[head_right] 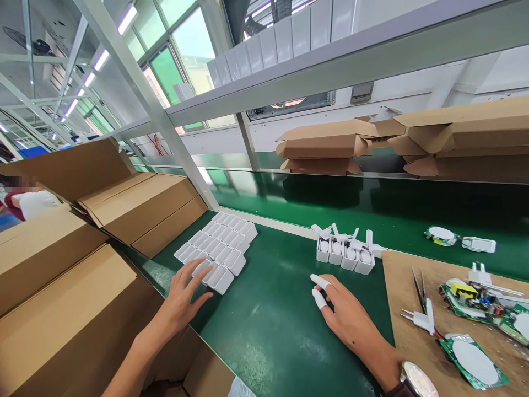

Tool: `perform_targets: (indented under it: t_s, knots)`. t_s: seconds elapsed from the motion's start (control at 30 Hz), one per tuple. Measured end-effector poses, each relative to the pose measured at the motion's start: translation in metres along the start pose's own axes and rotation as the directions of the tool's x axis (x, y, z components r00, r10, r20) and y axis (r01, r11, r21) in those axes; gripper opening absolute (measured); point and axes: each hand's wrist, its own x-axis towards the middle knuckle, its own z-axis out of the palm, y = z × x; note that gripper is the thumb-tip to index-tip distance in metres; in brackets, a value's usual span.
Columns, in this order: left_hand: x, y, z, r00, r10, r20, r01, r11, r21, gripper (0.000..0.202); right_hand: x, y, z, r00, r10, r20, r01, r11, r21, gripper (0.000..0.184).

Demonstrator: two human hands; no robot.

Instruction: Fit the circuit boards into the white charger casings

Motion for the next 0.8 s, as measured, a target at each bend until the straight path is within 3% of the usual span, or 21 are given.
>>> perform_targets:
  t_s: [0.1,0.23,0.6,0.8]
  knots:
    - [0.000,-0.017,0.001,0.999,-0.023,0.035,0.022,1.000,0.018,0.069,-0.001,0.001,-0.001,1.000,0.004,0.011,-0.004,1.000,-0.005,0.032]
    - [0.003,-0.035,0.004,0.998,-0.059,0.009,0.059,0.998,0.014,0.074,-0.005,0.006,0.002,1.000,0.001,0.004,-0.001,1.000,-0.006,0.031]
    - [0.004,-0.062,0.004,0.978,-0.199,0.065,0.200,0.980,-0.016,0.096,-0.018,0.034,0.021,0.996,-0.056,-0.070,0.055,0.998,-0.008,0.031]
    - [0.005,-0.076,0.009,0.946,-0.303,0.115,0.313,0.946,-0.088,0.123,-0.021,0.039,0.026,0.991,-0.094,-0.093,0.093,0.996,-0.016,0.033]
